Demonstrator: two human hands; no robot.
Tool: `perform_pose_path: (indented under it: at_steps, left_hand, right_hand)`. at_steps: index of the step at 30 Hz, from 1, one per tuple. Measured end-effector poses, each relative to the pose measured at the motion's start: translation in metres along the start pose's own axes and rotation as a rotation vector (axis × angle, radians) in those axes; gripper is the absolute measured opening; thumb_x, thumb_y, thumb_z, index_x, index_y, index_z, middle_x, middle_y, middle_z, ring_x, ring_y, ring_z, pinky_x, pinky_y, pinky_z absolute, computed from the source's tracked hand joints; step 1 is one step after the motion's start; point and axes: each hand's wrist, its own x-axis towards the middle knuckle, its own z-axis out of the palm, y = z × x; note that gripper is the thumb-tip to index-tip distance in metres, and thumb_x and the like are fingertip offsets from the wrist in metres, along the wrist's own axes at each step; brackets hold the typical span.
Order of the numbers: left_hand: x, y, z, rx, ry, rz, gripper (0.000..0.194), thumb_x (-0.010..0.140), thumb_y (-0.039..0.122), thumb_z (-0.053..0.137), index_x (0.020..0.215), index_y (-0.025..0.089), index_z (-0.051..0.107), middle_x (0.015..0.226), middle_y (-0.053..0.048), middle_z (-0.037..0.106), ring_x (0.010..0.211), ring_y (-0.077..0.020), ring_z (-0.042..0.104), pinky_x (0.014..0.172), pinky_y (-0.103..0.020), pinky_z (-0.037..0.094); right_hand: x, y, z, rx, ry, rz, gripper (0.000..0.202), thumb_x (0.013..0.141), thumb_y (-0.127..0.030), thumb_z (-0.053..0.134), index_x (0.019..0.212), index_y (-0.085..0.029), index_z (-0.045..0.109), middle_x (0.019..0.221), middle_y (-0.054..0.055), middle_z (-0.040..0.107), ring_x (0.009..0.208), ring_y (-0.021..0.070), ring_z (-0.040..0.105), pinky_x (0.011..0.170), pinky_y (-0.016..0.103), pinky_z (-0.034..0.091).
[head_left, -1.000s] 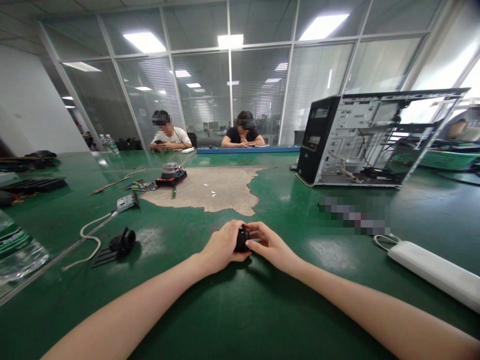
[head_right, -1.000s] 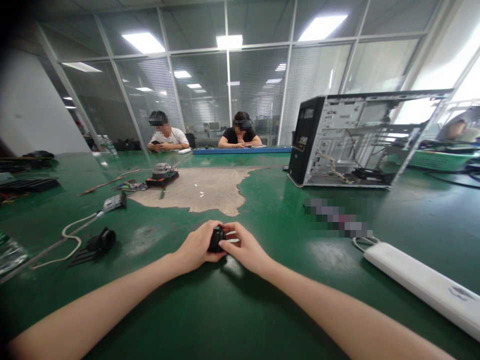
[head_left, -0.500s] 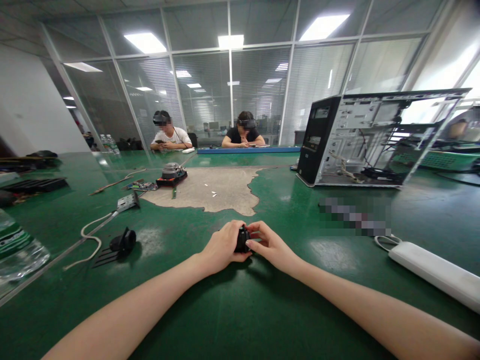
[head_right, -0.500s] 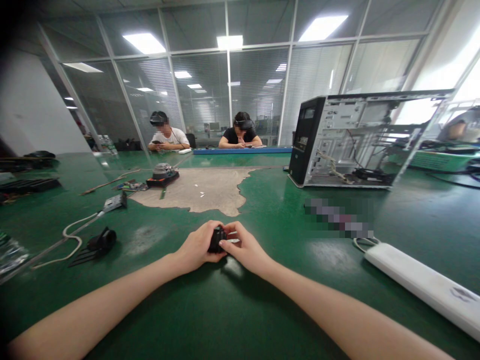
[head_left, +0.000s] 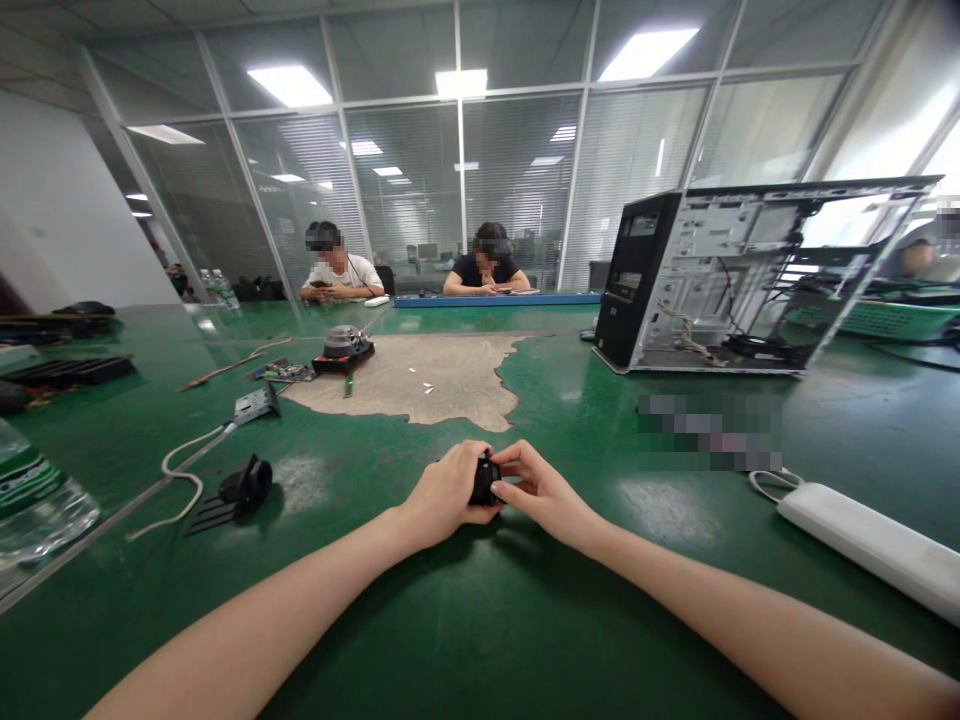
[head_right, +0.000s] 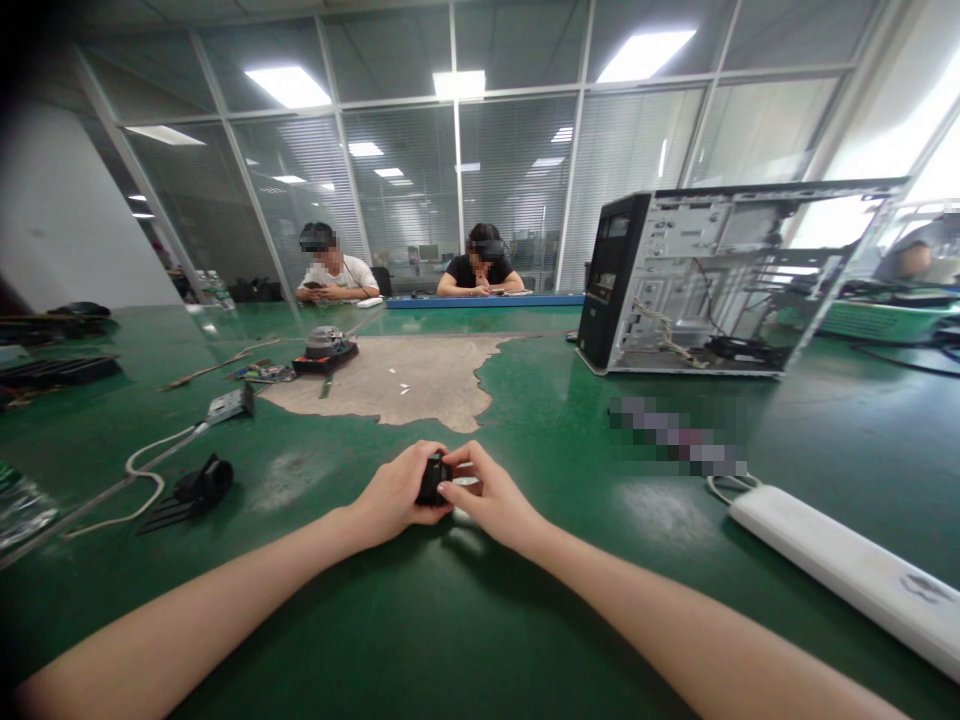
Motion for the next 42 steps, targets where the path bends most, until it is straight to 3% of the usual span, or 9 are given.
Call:
perform_pose_path:
  at_steps: [4,15,22,34,42]
  left_hand:
    - [0.0005,-0.0009,0.0012,-0.01,0.006,-0.004,0.053,0.065,0.032,0.061,0.109,0.021,0.033,0.103,-0.006,0.048,0.094,-0.0228,0.049,0.076,-0.037,0.044]
    - [0.0005,0.0008,-0.0003,0.009,-0.007,0.0,0.054,0.065,0.03,0.061,0.109,0.02,0.032,0.104,-0.006,0.048,0.093,-0.0224,0.049,0.075,-0.036,0.044]
    - [0.0007,-0.0007,0.0008,-0.02,-0.005,-0.014,0.055,0.065,0.033,0.062,0.109,0.021,0.033,0.102,-0.006,0.049,0.093,-0.023,0.049,0.075,-0.037,0.044]
    - [0.0003,0.0004,-0.0006,0.015,0.0,0.006,0.054,0.064,0.03,0.061,0.109,0.02,0.033,0.103,-0.006,0.048,0.093,-0.0226,0.049,0.075,-0.036,0.044]
    - [0.0007,0.0003,0.0,0.011,0.0,0.015,0.054,0.066,0.034,0.06,0.11,0.019,0.032,0.103,-0.007,0.048,0.094,-0.023,0.049,0.075,-0.036,0.044]
  right_hand:
    - [0.0005,0.0003,-0.0011,-0.029,-0.009,0.021,0.026,0.076,-0.025,0.055,0.1,-0.021,0.044,0.097,0.004,0.053,0.092,0.0158,0.054,0.076,0.032,0.049]
    - [-0.0009,-0.0042,-0.0006,0.022,-0.003,0.035,0.022,0.074,-0.026,0.057,0.093,-0.021,0.046,0.093,0.002,0.053,0.091,0.0161,0.055,0.072,0.029,0.049]
    - [0.0003,-0.0014,-0.0019,-0.013,-0.014,0.036,0.029,0.075,-0.026,0.055,0.102,-0.021,0.045,0.1,0.005,0.053,0.092,0.0162,0.055,0.077,0.033,0.048]
    - [-0.0005,-0.0037,-0.0007,0.052,-0.013,0.022,0.02,0.074,-0.027,0.057,0.09,-0.021,0.046,0.094,0.002,0.051,0.094,0.0165,0.054,0.073,0.029,0.048]
    - [0.0004,-0.003,-0.0018,0.015,-0.023,0.042,0.027,0.075,-0.026,0.055,0.099,-0.02,0.045,0.099,0.004,0.051,0.092,0.0161,0.054,0.077,0.032,0.047]
